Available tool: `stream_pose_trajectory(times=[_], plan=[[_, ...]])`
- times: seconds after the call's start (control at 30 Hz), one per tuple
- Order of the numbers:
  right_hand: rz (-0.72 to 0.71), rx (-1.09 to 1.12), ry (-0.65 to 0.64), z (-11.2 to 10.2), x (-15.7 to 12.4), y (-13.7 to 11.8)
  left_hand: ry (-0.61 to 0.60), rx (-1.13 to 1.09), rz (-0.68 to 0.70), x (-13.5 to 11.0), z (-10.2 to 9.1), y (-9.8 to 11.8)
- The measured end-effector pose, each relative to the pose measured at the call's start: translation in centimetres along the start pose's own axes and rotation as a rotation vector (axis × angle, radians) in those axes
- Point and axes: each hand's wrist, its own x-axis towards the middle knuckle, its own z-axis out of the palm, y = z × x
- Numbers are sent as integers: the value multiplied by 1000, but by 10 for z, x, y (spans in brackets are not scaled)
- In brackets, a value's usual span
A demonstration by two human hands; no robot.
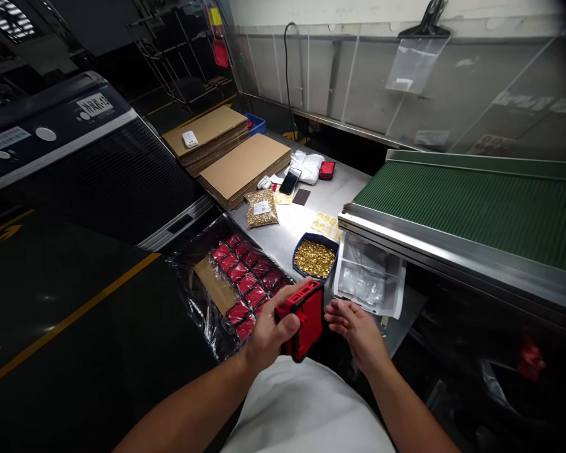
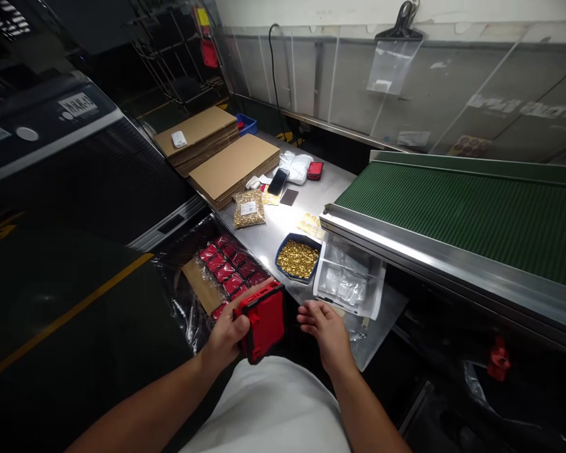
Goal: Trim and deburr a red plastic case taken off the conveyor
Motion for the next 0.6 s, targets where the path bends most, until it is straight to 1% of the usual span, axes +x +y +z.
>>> stream_pose_trajectory(times=[0.03, 0.07, 0.13, 0.17, 0.23, 0.33, 0.47, 0.53, 0.6], plan=[[-144, -56, -94, 9, -20, -15, -34, 111, 68, 1, -3, 1], [-259, -122, -154, 16, -39, -29, -70, 197, 130, 3, -4, 3], [-425, -226, -202, 28, -69, -51, -136, 291, 233, 6, -5, 5], [-467, -261, -210, 32, -80, -58, -162, 310, 268, 8, -5, 7], [-499, -296, -246, 36, -93, -66, -206, 332, 314, 10, -3, 8], [-500, -335, -311, 37, -99, -67, -246, 363, 362, 12, 0, 8], [-505, -407, -316, 38, -106, -68, -270, 422, 416, 12, 0, 5], [-478, -388, -330, 37, -110, -68, -281, 451, 452, 12, -1, 3], [-428, -316, -358, 35, -112, -68, -284, 454, 489, 11, -1, 3]])
